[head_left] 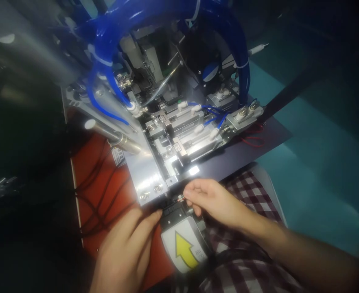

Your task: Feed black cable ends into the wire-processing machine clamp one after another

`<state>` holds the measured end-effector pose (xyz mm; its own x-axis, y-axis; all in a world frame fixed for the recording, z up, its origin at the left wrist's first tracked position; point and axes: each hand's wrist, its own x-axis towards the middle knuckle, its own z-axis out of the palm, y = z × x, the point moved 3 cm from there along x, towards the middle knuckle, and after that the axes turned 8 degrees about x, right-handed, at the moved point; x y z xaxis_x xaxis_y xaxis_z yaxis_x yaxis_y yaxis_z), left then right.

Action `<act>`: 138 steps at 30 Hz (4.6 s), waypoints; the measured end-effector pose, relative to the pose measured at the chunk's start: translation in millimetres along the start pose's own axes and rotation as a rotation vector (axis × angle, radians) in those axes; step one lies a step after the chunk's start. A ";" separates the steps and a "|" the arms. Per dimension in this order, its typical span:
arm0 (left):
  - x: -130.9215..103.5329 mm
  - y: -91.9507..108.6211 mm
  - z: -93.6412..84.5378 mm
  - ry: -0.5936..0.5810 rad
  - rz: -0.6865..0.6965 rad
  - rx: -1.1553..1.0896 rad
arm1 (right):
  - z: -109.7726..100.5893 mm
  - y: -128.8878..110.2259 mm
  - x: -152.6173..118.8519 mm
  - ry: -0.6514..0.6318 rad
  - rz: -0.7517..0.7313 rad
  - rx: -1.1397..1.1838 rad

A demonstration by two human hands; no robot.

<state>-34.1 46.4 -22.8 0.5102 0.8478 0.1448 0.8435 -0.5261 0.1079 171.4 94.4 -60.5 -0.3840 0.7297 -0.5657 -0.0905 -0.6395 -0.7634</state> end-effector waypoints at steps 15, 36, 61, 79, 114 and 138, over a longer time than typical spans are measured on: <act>3.0 2.9 -2.4 0.101 0.075 0.002 | 2.6 3.1 -3.5 0.061 -0.078 0.083; -0.4 0.9 2.1 0.121 0.064 -0.001 | 8.9 4.4 -6.7 0.179 -0.252 -0.122; -0.5 1.2 0.6 0.131 0.053 -0.006 | 8.2 7.8 -7.6 0.109 -0.045 0.257; 1.5 0.0 1.0 0.115 0.037 -0.018 | 6.5 2.0 -8.3 0.117 -0.036 0.202; -3.6 -17.3 -13.3 0.040 -0.168 -0.258 | 9.6 7.9 -5.8 0.151 -0.280 -0.131; -16.7 -18.7 -5.5 0.178 -0.085 -0.229 | 6.5 4.9 -7.0 0.152 -0.278 -0.045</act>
<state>-59.3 41.6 -21.8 0.3850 0.8751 0.2933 0.8120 -0.4722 0.3429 167.7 84.5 -58.2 -0.2080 0.9049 -0.3713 -0.1309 -0.4019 -0.9063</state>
